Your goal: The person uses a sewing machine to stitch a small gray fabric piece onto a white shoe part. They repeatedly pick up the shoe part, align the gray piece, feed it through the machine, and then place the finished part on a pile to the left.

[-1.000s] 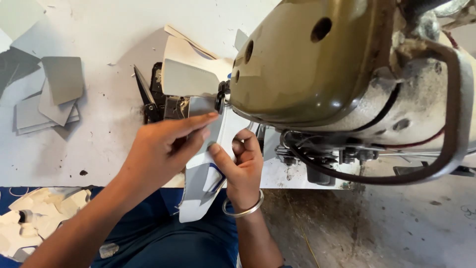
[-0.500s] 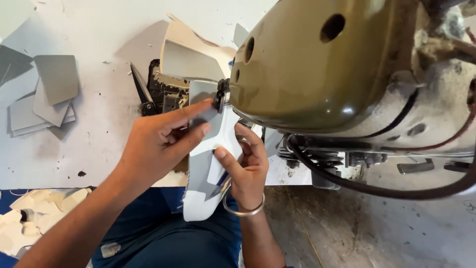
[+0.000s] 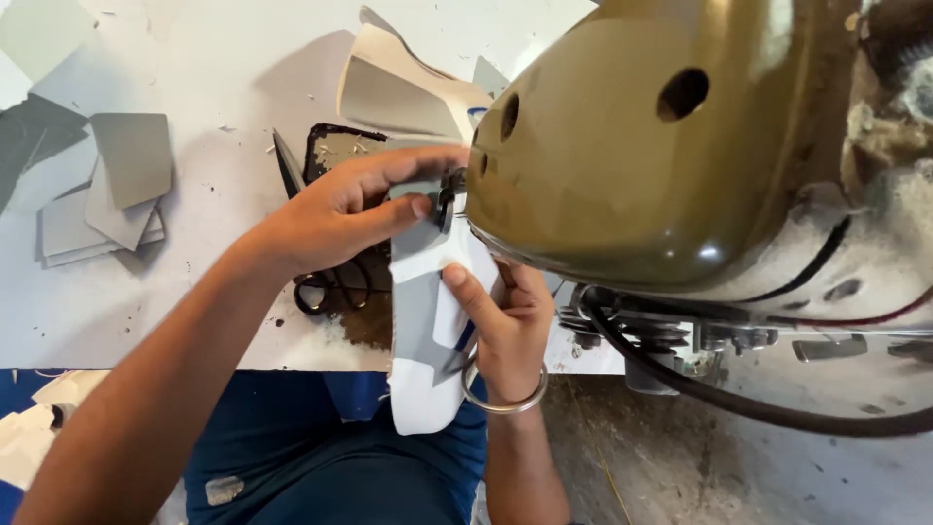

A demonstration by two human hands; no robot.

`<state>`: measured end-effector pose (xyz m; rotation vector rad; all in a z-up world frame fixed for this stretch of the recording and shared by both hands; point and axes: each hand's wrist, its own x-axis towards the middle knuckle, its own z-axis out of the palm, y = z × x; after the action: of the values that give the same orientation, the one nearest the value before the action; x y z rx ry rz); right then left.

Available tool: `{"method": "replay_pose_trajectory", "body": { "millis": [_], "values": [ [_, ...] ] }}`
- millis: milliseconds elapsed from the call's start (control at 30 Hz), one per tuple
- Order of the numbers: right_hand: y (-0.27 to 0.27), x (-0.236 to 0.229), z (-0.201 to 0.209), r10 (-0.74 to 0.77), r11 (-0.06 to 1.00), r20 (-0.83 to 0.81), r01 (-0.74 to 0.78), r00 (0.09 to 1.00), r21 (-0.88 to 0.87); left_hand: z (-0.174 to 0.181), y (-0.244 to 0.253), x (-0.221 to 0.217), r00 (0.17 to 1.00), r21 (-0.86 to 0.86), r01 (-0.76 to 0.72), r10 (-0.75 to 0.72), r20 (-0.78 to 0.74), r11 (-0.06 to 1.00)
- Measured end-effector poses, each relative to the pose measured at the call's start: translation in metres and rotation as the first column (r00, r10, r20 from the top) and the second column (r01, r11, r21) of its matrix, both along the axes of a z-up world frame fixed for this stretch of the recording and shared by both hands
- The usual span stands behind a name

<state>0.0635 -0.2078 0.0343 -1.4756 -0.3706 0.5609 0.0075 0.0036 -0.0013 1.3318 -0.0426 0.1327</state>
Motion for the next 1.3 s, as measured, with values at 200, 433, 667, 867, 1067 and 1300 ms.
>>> {"method": "replay_pose_trajectory", "body": {
  "millis": [200,433,667,867,1067,1300],
  "values": [
    [0.003,0.023,0.012,0.005,0.986,0.005,-0.004,1.0,-0.168,-0.004,-0.017,-0.005,0.988,-0.206,-0.115,0.133,0.076,0.972],
    [-0.008,0.076,0.003,0.297,0.815,0.373,-0.03,0.879,-0.579,-0.023,-0.064,-0.017,0.906,-0.246,-0.376,0.41,0.104,0.893],
    [-0.08,0.141,-0.106,0.39,0.806,0.67,0.117,0.632,-0.58,-0.008,-0.082,-0.008,0.758,-0.08,-0.645,0.65,0.056,0.76],
    [-0.087,0.159,-0.159,0.465,0.736,0.747,0.261,0.476,-0.624,-0.006,-0.077,0.006,0.703,-0.092,-0.704,0.71,0.045,0.704],
    [-0.089,0.092,-0.175,0.081,0.979,0.67,0.065,0.737,-0.191,0.031,-0.061,-0.035,0.652,0.47,-0.724,0.724,0.226,0.505],
    [0.05,-0.074,-0.081,0.446,0.837,0.583,-0.085,0.679,-0.541,0.047,0.007,-0.085,0.495,0.814,-0.565,0.736,0.462,-0.131]
  ]
}}
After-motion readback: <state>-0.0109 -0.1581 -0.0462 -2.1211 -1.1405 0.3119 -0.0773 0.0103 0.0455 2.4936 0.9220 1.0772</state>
